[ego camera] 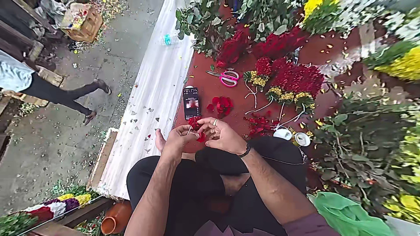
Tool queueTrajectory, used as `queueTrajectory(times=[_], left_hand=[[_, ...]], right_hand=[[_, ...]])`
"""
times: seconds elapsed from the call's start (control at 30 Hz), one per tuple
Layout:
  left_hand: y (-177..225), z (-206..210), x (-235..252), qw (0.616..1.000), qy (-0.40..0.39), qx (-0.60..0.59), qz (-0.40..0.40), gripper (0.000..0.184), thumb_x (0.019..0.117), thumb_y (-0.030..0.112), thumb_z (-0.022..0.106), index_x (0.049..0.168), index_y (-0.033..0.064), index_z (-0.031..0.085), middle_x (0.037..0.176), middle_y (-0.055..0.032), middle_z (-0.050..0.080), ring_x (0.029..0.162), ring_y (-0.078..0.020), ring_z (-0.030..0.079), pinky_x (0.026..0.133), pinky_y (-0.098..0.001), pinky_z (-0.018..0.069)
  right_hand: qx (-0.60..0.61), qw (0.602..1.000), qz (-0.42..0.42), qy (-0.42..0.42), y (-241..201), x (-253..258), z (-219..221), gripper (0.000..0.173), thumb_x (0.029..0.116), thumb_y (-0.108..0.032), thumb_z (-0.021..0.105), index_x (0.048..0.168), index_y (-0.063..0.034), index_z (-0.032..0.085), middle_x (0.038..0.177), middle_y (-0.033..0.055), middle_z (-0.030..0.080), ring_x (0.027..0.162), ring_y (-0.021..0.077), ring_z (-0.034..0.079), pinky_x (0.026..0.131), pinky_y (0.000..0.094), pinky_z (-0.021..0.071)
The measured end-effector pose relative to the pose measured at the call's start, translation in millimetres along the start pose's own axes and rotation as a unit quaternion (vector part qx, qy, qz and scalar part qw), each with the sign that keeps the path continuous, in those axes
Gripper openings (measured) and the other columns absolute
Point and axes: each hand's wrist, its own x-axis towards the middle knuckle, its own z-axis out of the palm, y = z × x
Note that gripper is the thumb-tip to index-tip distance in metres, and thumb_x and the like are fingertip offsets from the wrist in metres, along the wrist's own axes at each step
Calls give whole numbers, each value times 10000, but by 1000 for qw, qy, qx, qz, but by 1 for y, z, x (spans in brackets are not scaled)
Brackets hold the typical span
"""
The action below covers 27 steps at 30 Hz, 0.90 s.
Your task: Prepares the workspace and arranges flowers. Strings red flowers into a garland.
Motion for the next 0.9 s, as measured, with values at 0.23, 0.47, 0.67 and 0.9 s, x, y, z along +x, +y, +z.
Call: queueTrajectory(times=[0.23, 0.47, 0.67, 0.9], left_hand=[[-1, 0, 0, 1000, 15, 9, 5, 480, 751, -59, 834, 1188, -50, 635, 853, -114, 741, 784, -171, 702, 773, -339, 589], [3, 0, -2, 999, -9, 43, 0, 557, 715, -87, 829, 1222, -26, 604, 899, -116, 749, 815, -188, 713, 765, -347, 598], [2, 3, -1, 998, 5, 57, 11, 402, 842, 18, 797, 1213, -28, 648, 914, -88, 744, 779, -146, 682, 738, -301, 573], [2, 6, -4, 992, -4, 124, 23, 207, 873, 46, 747, 1076, 8, 758, 839, -56, 740, 695, -109, 634, 663, -273, 522]], right_hand=[[37, 994, -31, 95, 11, 1, 16, 525, 769, 80, 823, 1257, -15, 655, 984, 116, 741, 850, 227, 730, 786, 400, 647], [101, 981, 56, 159, 14, 2, 22, 547, 752, 87, 783, 1267, -19, 633, 921, 148, 733, 685, 218, 677, 570, 337, 580], [106, 969, 65, 213, 13, 2, 20, 530, 711, 98, 786, 1196, -19, 605, 863, 154, 706, 649, 233, 671, 539, 346, 574], [166, 949, 91, 253, 14, 4, 31, 516, 760, 83, 787, 1219, -16, 574, 772, 142, 674, 562, 202, 618, 465, 303, 509]])
